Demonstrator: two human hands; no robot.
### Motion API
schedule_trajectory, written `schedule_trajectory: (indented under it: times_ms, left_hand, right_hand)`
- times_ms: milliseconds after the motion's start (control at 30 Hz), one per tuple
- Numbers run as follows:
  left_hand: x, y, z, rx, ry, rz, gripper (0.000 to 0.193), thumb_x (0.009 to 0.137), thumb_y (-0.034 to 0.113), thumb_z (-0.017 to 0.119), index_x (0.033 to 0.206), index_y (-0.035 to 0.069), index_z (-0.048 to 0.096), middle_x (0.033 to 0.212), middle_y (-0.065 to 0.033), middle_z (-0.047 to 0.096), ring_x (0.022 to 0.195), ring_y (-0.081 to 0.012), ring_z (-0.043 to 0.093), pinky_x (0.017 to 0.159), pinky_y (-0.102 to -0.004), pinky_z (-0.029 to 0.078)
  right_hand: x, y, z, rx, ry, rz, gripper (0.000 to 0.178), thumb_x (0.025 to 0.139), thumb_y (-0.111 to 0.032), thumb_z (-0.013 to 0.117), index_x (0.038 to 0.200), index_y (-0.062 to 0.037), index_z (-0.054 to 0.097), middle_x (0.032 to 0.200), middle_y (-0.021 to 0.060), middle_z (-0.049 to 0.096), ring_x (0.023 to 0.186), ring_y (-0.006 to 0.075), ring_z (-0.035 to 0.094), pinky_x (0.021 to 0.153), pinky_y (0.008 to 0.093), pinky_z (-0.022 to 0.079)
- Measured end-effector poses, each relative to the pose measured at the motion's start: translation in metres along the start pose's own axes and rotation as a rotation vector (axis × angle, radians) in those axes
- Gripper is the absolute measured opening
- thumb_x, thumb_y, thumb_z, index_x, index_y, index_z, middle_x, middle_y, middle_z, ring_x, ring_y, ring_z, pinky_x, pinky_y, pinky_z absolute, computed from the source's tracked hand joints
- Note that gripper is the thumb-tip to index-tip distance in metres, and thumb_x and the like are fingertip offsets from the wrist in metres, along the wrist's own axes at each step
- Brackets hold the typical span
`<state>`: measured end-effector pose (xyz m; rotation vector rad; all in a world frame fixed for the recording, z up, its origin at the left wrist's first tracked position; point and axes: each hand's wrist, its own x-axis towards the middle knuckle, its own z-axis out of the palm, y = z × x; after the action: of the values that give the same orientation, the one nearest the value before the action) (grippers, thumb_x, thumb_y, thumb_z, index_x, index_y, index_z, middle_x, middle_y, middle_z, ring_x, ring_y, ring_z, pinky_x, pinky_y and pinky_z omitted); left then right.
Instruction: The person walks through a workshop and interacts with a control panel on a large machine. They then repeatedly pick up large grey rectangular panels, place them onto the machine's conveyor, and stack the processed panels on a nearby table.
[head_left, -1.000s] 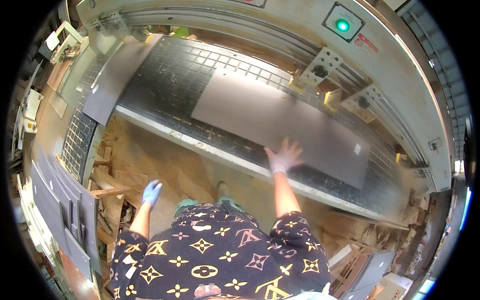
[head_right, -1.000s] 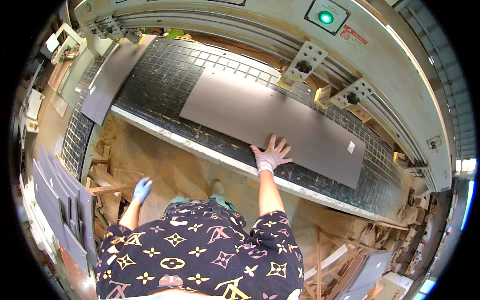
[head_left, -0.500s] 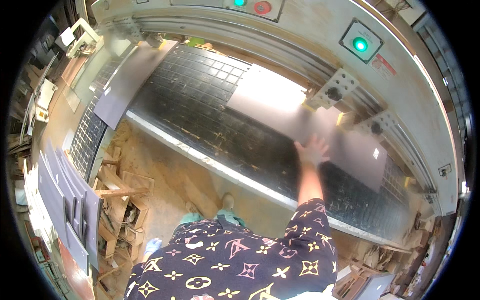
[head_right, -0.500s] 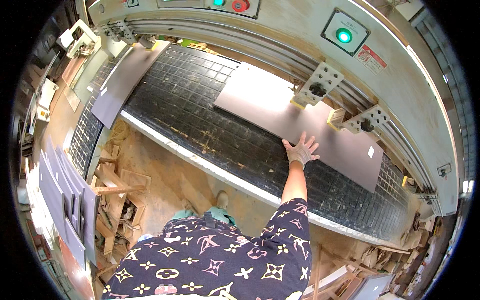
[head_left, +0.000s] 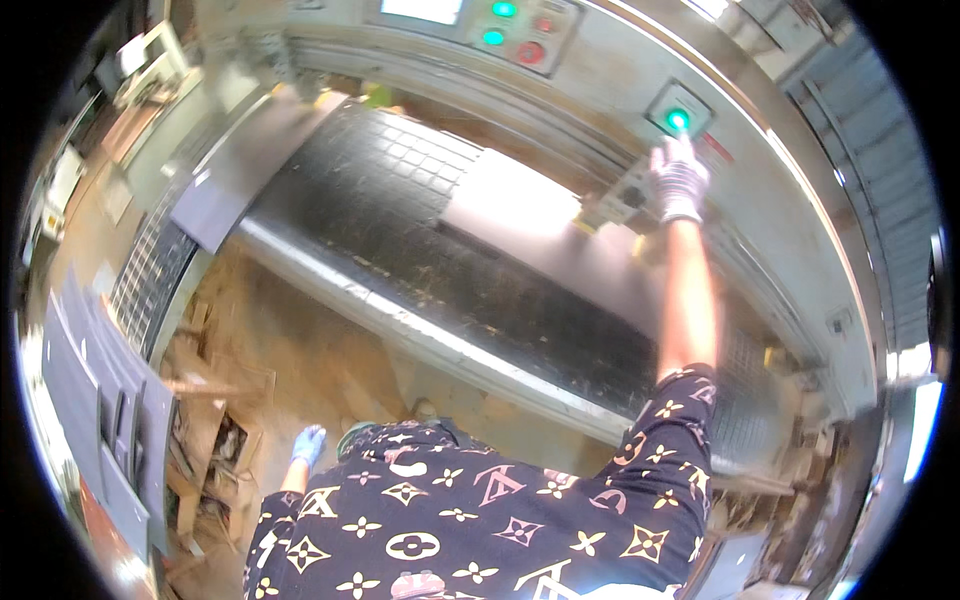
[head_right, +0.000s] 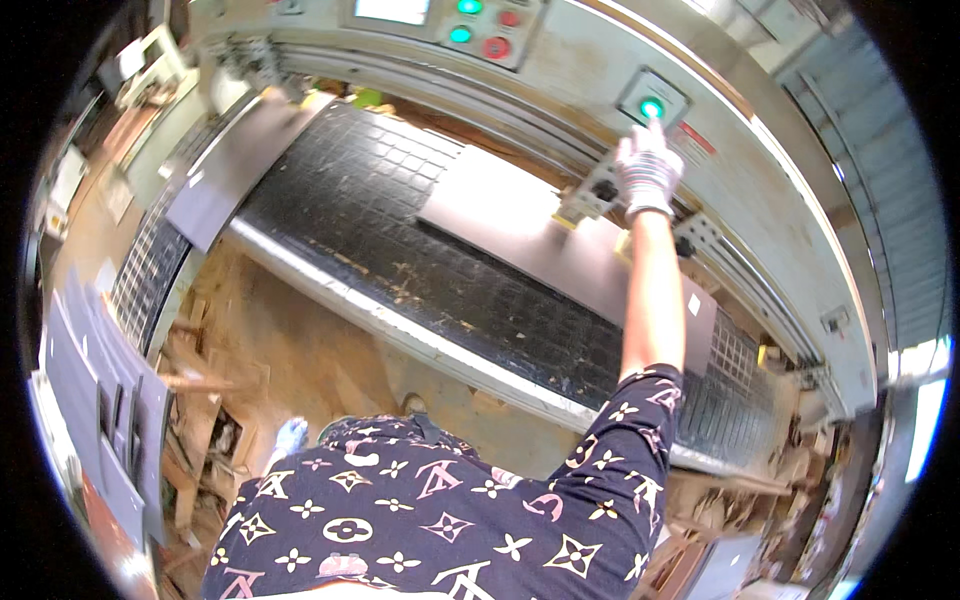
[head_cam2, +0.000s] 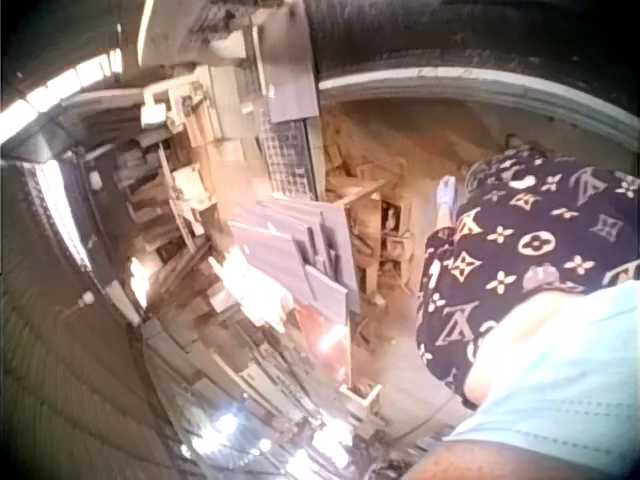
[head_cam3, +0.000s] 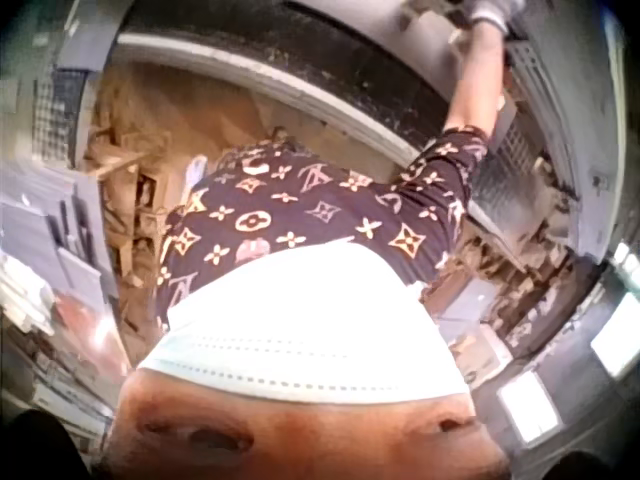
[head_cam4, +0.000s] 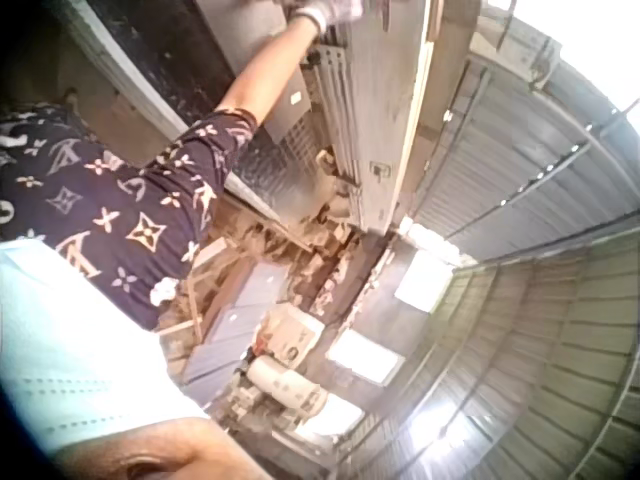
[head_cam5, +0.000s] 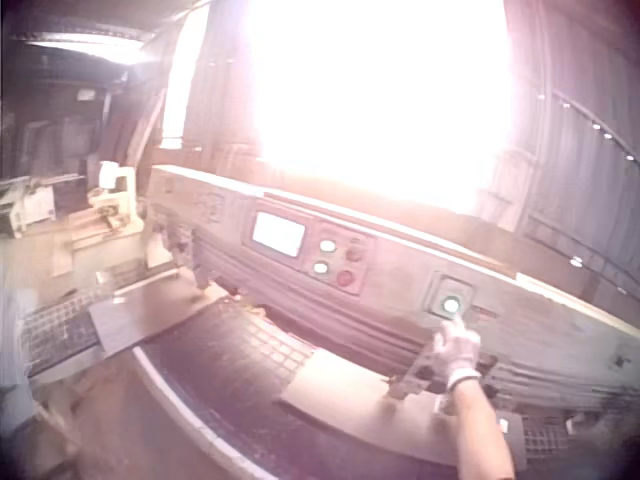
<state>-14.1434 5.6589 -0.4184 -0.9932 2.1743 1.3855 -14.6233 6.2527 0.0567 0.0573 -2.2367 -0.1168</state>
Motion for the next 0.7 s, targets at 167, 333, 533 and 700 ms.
schedule_trajectory:
  times_ms: [167, 333, 533, 700]
  left_hand:
    - [-0.048, 0.080, 0.034, 0.177, 0.047, 0.143, 0.043, 0.080, 0.037, 0.050, 0.109, 0.005, 0.055, 0.114, -0.0127, 0.053, 0.109, -0.0257, 0.047, 0.093, -0.0332, 0.036]
    - [-0.053, 0.034, 0.054, -0.023, 0.078, 0.014, 0.036, 0.078, 0.031, 0.055, 0.104, 0.007, 0.058, 0.103, -0.0126, 0.059, 0.097, -0.0266, 0.055, 0.085, -0.0343, 0.042]
    - [-0.017, 0.026, 0.026, -0.247, 0.205, -0.070, 0.034, 0.077, 0.029, 0.059, 0.102, 0.005, 0.057, 0.096, -0.0107, 0.061, 0.084, -0.0210, 0.058, 0.075, -0.0325, 0.046]
    - [0.042, 0.087, -0.091, -0.762, 0.119, -0.090, 0.030, 0.079, 0.024, 0.060, 0.105, 0.012, 0.051, 0.068, 0.0030, 0.049, 0.055, -0.0080, 0.043, 0.046, -0.0247, 0.037]
  right_hand:
    - [-0.001, 0.047, 0.020, -0.060, -0.417, 0.270, 0.041, 0.073, -0.039, 0.053, 0.103, -0.0104, 0.055, 0.108, 0.0136, 0.053, 0.098, 0.0322, 0.052, 0.083, 0.0392, 0.041]
    - [-0.013, 0.066, 0.017, 0.177, -0.139, 0.102, 0.037, 0.081, -0.028, 0.047, 0.108, -0.0033, 0.054, 0.109, 0.0148, 0.054, 0.098, 0.0301, 0.052, 0.085, 0.0359, 0.041]
    - [-0.129, -0.034, 0.014, 0.725, -0.165, 0.203, 0.017, 0.083, -0.008, 0.050, 0.095, 0.0007, 0.057, 0.095, 0.0119, 0.058, 0.086, 0.0219, 0.054, 0.080, 0.0305, 0.044]
    - [-0.251, -0.179, -0.003, 0.765, -0.499, 0.287, 0.018, 0.080, -0.003, 0.051, 0.097, 0.0008, 0.056, 0.095, 0.0091, 0.057, 0.086, 0.0175, 0.053, 0.080, 0.0278, 0.043]
